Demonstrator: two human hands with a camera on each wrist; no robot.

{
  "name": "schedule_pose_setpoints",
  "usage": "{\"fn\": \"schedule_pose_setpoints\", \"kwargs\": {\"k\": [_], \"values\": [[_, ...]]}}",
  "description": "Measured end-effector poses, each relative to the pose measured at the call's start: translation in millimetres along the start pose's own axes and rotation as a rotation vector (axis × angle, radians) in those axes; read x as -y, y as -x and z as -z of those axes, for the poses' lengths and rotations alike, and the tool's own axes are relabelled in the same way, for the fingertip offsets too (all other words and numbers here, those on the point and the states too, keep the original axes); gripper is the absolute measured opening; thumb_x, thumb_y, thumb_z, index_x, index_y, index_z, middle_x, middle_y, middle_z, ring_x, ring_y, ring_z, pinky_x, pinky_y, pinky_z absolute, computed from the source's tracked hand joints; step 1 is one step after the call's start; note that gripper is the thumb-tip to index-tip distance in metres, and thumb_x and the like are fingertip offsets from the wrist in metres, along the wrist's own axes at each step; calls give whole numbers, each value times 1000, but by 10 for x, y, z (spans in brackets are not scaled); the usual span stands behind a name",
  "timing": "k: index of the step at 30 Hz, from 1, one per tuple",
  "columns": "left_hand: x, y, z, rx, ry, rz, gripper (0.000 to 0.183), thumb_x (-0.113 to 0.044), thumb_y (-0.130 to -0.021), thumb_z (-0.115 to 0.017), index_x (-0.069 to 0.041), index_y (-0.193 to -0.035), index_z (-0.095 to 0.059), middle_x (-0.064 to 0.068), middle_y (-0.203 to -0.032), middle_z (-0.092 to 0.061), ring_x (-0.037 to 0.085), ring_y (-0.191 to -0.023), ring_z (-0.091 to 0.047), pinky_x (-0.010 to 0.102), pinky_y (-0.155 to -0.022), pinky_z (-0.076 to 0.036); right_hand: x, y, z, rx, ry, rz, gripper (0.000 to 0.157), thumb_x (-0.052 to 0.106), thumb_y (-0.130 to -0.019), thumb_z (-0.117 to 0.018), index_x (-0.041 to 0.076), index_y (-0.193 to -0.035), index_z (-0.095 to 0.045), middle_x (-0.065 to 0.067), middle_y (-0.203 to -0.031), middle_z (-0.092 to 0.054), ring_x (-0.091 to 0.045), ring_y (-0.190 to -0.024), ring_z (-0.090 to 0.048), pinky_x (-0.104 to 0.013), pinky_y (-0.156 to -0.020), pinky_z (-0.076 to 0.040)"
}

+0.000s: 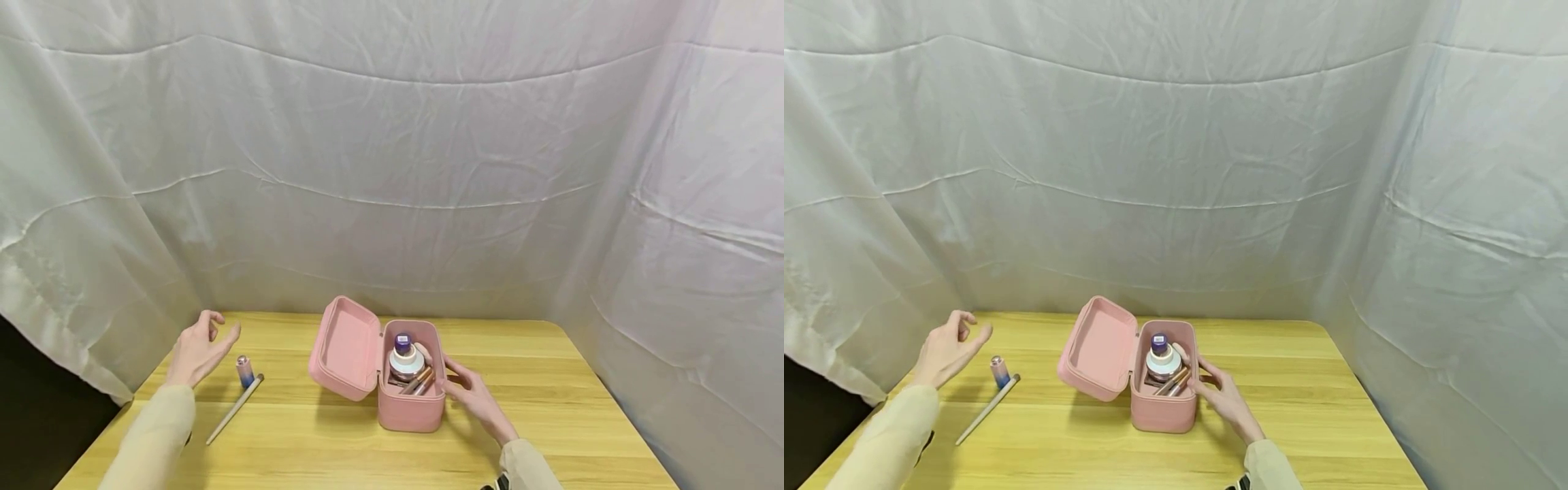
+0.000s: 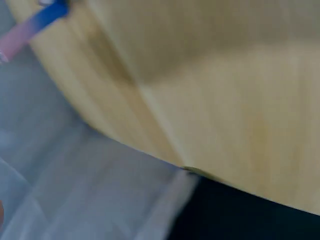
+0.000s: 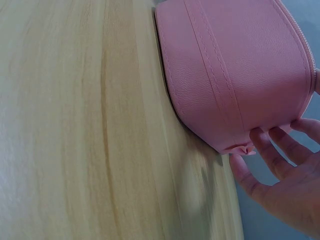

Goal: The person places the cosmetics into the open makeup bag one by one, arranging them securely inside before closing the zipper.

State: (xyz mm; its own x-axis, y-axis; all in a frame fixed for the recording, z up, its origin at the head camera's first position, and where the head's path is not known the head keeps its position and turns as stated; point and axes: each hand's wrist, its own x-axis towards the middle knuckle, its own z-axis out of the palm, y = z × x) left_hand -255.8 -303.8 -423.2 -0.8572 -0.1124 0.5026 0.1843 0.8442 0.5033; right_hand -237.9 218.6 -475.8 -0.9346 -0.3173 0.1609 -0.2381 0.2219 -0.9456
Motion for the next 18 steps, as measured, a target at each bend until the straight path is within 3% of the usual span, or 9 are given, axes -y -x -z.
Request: {"fn": "schedule_pose_setpoints", "kwargs": {"k": [3, 7, 18], "values": [[148, 76, 3, 118, -32, -23, 49, -49, -95, -64, -5, -114, -52, 8, -83, -54, 17, -63, -45, 26, -57, -35, 1, -3, -5, -9, 0, -5, 63, 13, -100, -59, -2, -155, -32, -31, -158, -34, -52, -136, -46, -32, -91, -55], [271, 168, -26, 195, -64, -41, 57, -50, -88, -73, -4, -113, -50, 6, -80, -56, 15, -59, -46, 24, -53, -36, 2, -7, -10, -13, -2, -8, 63, 14, -100, -59, -1, -155, -32, -31, -157, -35, -51, -136, -45, -29, -90, -55], [437, 358, -194, 440, -12, 14, 69, -47, -73, -87, 0, -99, -44, 3, -74, -62, 15, -66, -54, 27, -60, -43, -18, -4, 2, -7, 11, 4, 63, 13, -100, -58, -1, -155, -32, -31, -158, -35, -51, -135, -47, -34, -90, -55]]}}
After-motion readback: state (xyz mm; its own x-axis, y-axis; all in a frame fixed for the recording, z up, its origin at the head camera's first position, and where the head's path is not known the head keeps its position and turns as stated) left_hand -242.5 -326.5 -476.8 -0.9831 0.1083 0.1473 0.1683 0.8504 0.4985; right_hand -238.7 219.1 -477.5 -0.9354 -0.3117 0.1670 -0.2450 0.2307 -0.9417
